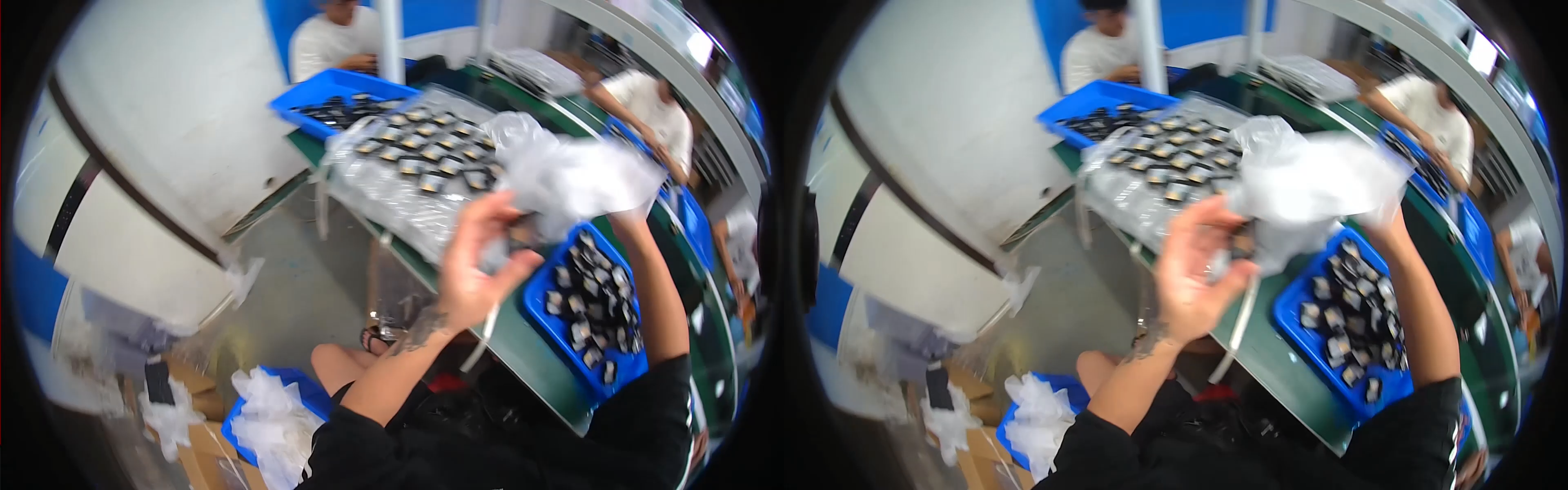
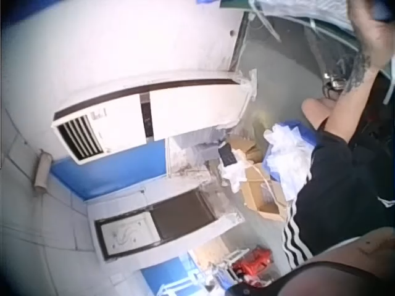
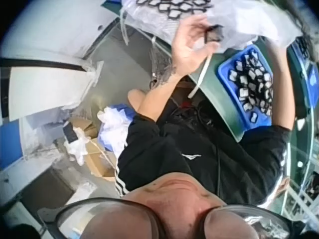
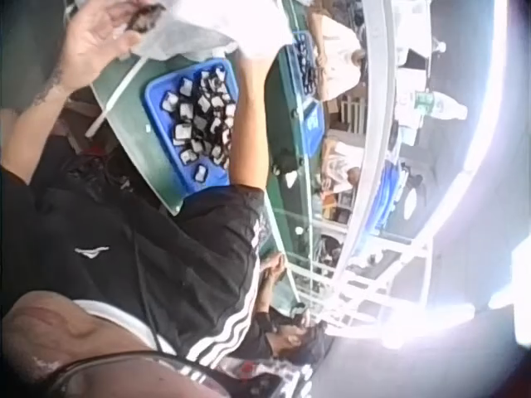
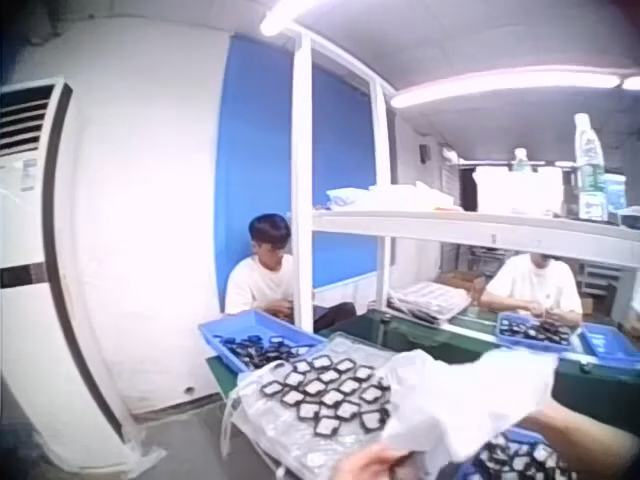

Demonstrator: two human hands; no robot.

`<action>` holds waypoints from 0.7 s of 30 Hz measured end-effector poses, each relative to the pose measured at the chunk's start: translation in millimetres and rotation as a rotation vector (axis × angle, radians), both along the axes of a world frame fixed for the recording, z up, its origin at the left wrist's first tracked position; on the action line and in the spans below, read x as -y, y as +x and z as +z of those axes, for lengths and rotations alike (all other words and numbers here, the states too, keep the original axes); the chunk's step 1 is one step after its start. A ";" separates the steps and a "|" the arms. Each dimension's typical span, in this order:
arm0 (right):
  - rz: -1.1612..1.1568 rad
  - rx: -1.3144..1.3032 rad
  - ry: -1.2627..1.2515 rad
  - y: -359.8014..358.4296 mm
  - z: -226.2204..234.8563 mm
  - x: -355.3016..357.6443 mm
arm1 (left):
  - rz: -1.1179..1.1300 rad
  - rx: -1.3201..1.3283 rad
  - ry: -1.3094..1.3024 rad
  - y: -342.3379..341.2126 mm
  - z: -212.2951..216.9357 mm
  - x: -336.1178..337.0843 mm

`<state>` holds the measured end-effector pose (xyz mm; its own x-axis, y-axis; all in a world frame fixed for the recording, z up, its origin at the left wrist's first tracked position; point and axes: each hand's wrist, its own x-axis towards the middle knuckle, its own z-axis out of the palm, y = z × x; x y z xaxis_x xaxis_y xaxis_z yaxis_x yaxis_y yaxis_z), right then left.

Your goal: Unpack small electronic modules from plastic protective trays and sort them into a storage container.

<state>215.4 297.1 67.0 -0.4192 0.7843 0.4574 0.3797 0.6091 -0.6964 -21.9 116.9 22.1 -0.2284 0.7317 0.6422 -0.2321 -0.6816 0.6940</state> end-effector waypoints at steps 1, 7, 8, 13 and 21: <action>-0.187 -0.215 0.187 18.7 -5.1 2.3 | 0.122 -0.006 -0.023 -1.6 -7.2 1.8; -0.471 -1.008 -0.022 134.3 56.0 30.4 | 0.210 -0.830 0.062 80.8 -27.2 -9.9; -0.482 -0.996 0.048 114.7 69.3 54.7 | 0.254 -0.948 0.102 95.0 -37.3 -13.0; -0.233 -1.031 -0.266 83.9 58.5 114.5 | 0.329 -1.121 0.039 109.6 -50.9 -10.9; 0.562 0.104 -0.726 -35.7 22.4 229.3 | -0.324 0.213 -0.447 60.4 -45.1 121.6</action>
<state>179.7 67.8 89.4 -0.8364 0.5329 -0.1281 0.2426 0.1505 -0.9584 38.5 -4.7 -23.0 -0.0380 0.9747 0.2204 -0.5458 -0.2050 0.8124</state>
